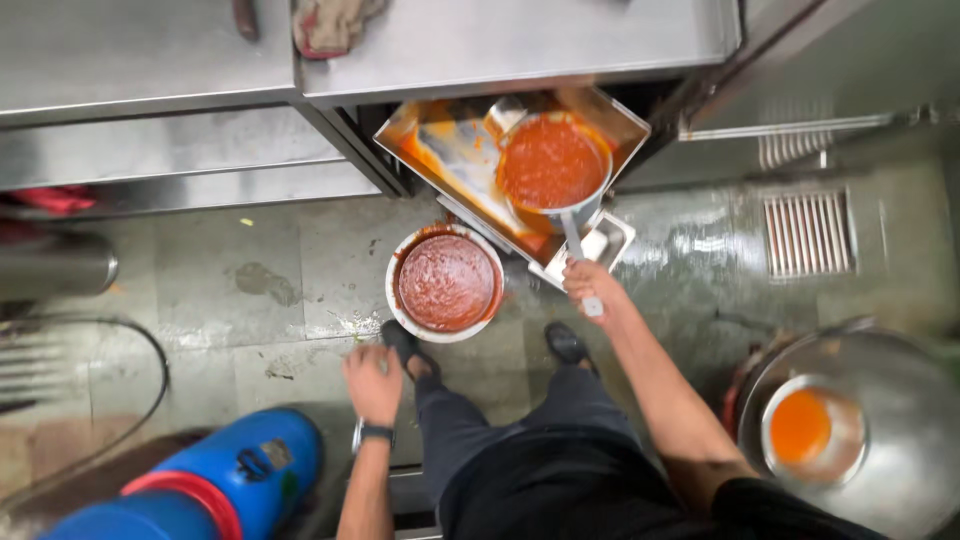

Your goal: The person pours a red sauce from a rectangular metal container into a white bucket using a ladle to assist. They then scoop the sauce from the bucket back into the metal container, repeating the transfer process multiple times.

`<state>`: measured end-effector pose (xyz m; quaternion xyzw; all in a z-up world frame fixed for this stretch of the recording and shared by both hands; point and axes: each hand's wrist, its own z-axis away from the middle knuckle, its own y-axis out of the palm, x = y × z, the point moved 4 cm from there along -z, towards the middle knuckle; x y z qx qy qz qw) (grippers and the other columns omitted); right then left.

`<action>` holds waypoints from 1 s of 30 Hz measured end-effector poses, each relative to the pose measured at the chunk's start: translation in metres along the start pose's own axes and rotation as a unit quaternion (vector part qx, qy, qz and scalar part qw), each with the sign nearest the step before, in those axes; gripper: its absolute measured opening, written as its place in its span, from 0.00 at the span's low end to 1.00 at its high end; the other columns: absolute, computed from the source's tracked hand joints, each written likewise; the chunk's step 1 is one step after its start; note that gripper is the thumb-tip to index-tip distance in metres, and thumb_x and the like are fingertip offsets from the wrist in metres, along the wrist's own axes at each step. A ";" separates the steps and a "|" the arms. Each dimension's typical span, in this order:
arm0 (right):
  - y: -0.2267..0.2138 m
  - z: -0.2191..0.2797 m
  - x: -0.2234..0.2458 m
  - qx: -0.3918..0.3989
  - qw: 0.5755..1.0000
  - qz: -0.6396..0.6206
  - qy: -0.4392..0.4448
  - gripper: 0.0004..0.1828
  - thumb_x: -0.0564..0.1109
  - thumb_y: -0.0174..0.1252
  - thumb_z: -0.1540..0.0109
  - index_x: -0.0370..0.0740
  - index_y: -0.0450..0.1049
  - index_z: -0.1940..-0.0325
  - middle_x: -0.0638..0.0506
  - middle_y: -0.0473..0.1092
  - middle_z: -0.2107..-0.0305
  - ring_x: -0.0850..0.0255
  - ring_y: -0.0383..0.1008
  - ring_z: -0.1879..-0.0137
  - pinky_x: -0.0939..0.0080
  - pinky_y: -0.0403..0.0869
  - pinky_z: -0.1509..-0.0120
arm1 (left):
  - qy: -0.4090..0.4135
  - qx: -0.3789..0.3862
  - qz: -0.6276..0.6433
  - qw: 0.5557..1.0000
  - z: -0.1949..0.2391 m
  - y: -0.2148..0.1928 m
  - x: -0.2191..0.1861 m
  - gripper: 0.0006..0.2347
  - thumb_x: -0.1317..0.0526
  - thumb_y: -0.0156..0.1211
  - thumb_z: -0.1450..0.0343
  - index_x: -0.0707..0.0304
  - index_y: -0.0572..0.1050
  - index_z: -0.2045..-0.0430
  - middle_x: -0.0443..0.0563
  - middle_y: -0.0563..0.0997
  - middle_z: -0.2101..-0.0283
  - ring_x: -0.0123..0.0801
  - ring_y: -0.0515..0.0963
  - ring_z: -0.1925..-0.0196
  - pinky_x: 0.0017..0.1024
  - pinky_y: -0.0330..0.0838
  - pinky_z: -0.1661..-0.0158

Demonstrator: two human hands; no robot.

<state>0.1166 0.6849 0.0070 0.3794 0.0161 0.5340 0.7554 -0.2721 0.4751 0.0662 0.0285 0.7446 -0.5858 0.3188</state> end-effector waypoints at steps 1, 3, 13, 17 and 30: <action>0.007 -0.003 -0.018 -0.025 1.000 -0.002 -0.013 0.07 0.37 0.52 0.41 0.48 0.66 0.63 0.64 0.53 0.86 0.77 0.50 0.86 0.76 0.51 0.88 | 0.013 -0.014 0.033 0.999 -0.032 0.010 0.017 0.06 0.61 0.64 0.31 0.67 0.79 0.72 0.61 0.81 0.58 0.55 0.76 0.49 0.47 0.67 0.45; 0.028 -0.008 -0.045 0.022 0.994 -0.101 -0.041 0.07 0.33 0.51 0.38 0.43 0.65 0.62 0.62 0.55 0.82 0.77 0.52 0.82 0.77 0.54 0.84 | 0.050 -0.002 0.054 0.997 -0.098 0.033 0.040 0.08 0.60 0.65 0.33 0.68 0.78 0.73 0.63 0.80 0.60 0.57 0.76 0.52 0.48 0.68 0.48; 0.088 -0.046 -0.119 0.019 0.948 -0.271 -0.166 0.08 0.30 0.50 0.38 0.40 0.66 0.59 0.59 0.59 0.78 0.77 0.52 0.82 0.78 0.56 0.84 | 0.151 0.176 0.150 0.961 -0.331 0.120 -0.003 0.09 0.58 0.64 0.31 0.67 0.79 0.73 0.63 0.81 0.68 0.54 0.82 0.64 0.44 0.74 0.62; 0.092 -0.063 -0.131 0.036 0.940 -0.291 -0.176 0.08 0.31 0.51 0.38 0.40 0.66 0.59 0.58 0.59 0.79 0.75 0.53 0.81 0.77 0.55 0.84 | 0.184 0.212 0.170 0.945 -0.362 0.163 -0.053 0.07 0.60 0.62 0.31 0.65 0.81 0.73 0.61 0.83 0.71 0.49 0.85 0.67 0.39 0.76 0.63; 0.102 -0.054 -0.139 -0.029 0.945 -0.269 -0.185 0.10 0.32 0.55 0.39 0.42 0.65 0.58 0.62 0.56 0.80 0.77 0.50 0.82 0.77 0.50 0.86 | 0.202 0.189 0.082 0.957 -0.447 0.388 -0.122 0.13 0.51 0.60 0.30 0.60 0.84 0.69 0.63 0.84 0.64 0.55 0.84 0.59 0.44 0.77 0.55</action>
